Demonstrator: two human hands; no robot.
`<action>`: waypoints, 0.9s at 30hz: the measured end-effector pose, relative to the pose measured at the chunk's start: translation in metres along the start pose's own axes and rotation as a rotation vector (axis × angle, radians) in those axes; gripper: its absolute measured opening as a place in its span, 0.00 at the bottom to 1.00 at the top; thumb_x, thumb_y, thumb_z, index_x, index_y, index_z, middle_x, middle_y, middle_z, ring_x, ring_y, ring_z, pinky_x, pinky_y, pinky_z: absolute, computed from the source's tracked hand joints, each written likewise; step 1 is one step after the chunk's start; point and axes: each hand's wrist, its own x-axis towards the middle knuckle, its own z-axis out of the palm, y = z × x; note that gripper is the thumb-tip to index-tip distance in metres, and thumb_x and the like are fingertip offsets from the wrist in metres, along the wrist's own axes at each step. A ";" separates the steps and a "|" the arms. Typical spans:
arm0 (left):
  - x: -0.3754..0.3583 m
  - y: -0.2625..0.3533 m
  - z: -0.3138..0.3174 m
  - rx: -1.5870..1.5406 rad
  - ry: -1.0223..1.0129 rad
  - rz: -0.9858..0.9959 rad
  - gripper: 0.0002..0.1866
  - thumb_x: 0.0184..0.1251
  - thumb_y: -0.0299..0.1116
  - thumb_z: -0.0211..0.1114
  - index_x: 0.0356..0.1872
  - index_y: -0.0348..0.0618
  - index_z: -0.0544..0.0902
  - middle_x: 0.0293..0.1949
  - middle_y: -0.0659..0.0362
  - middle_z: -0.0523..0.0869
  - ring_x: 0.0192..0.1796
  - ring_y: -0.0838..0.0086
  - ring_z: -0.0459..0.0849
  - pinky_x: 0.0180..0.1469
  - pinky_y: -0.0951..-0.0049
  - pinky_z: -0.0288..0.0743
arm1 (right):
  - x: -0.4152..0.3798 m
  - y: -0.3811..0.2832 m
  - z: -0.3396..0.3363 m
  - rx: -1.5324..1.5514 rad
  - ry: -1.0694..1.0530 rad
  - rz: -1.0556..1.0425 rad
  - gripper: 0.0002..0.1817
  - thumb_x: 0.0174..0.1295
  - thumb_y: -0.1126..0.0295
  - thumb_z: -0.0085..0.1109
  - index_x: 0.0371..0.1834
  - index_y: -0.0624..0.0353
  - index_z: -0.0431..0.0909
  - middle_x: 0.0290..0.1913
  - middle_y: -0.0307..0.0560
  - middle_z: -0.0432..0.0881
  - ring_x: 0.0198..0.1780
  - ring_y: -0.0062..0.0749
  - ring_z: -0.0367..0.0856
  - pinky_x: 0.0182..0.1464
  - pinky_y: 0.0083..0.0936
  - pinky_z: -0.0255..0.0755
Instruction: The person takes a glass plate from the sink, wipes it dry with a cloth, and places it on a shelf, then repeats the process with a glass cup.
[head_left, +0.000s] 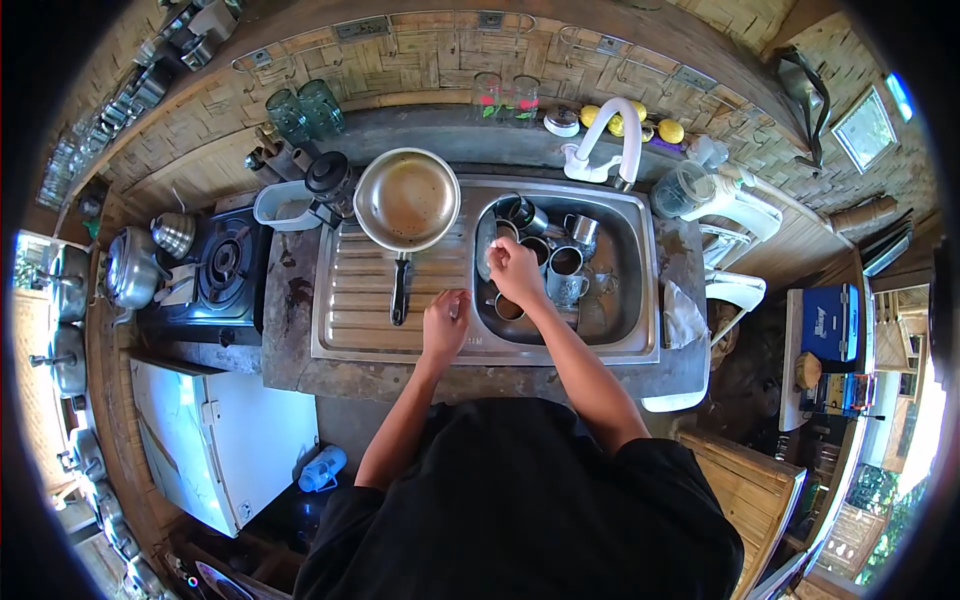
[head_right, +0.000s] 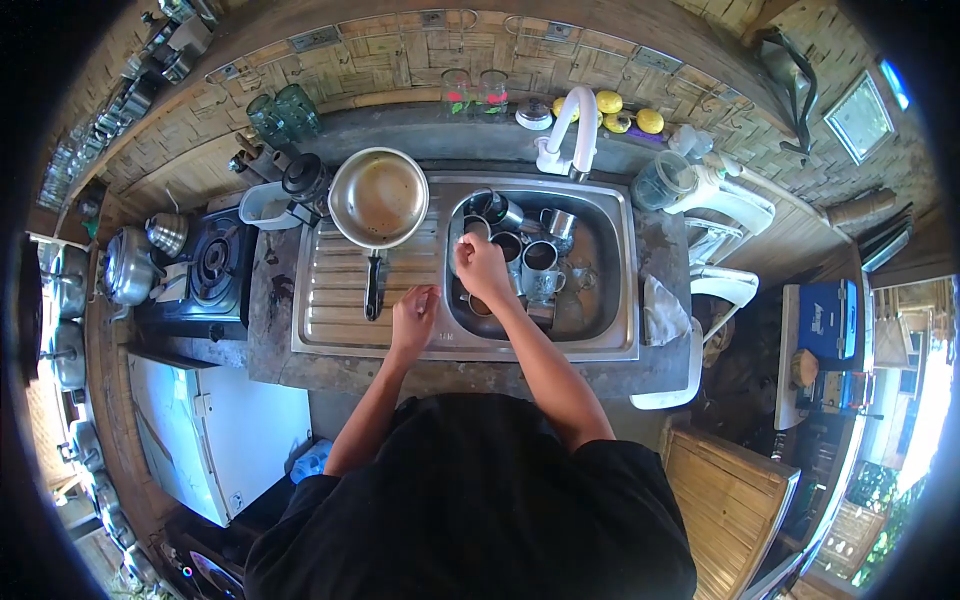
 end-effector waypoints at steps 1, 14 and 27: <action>0.001 -0.002 0.001 -0.015 -0.003 0.005 0.09 0.73 0.29 0.65 0.46 0.36 0.87 0.42 0.49 0.91 0.43 0.63 0.92 0.43 0.68 0.83 | -0.003 0.006 -0.002 0.029 -0.013 0.002 0.07 0.65 0.71 0.64 0.39 0.63 0.82 0.29 0.57 0.87 0.33 0.49 0.89 0.36 0.37 0.80; 0.001 0.022 0.003 -0.167 -0.052 -0.454 0.26 0.82 0.52 0.52 0.58 0.38 0.82 0.51 0.49 0.89 0.48 0.58 0.90 0.48 0.65 0.82 | -0.066 -0.023 -0.042 0.223 -0.147 -0.071 0.04 0.75 0.74 0.57 0.44 0.64 0.79 0.30 0.45 0.85 0.26 0.25 0.81 0.31 0.23 0.74; 0.009 0.121 0.074 -1.393 -0.418 -0.826 0.51 0.71 0.76 0.46 0.82 0.49 0.54 0.80 0.53 0.64 0.74 0.34 0.69 0.71 0.34 0.61 | -0.149 -0.020 -0.133 -0.329 0.069 -0.358 0.14 0.57 0.80 0.66 0.47 0.57 0.87 0.49 0.41 0.86 0.45 0.41 0.84 0.48 0.34 0.81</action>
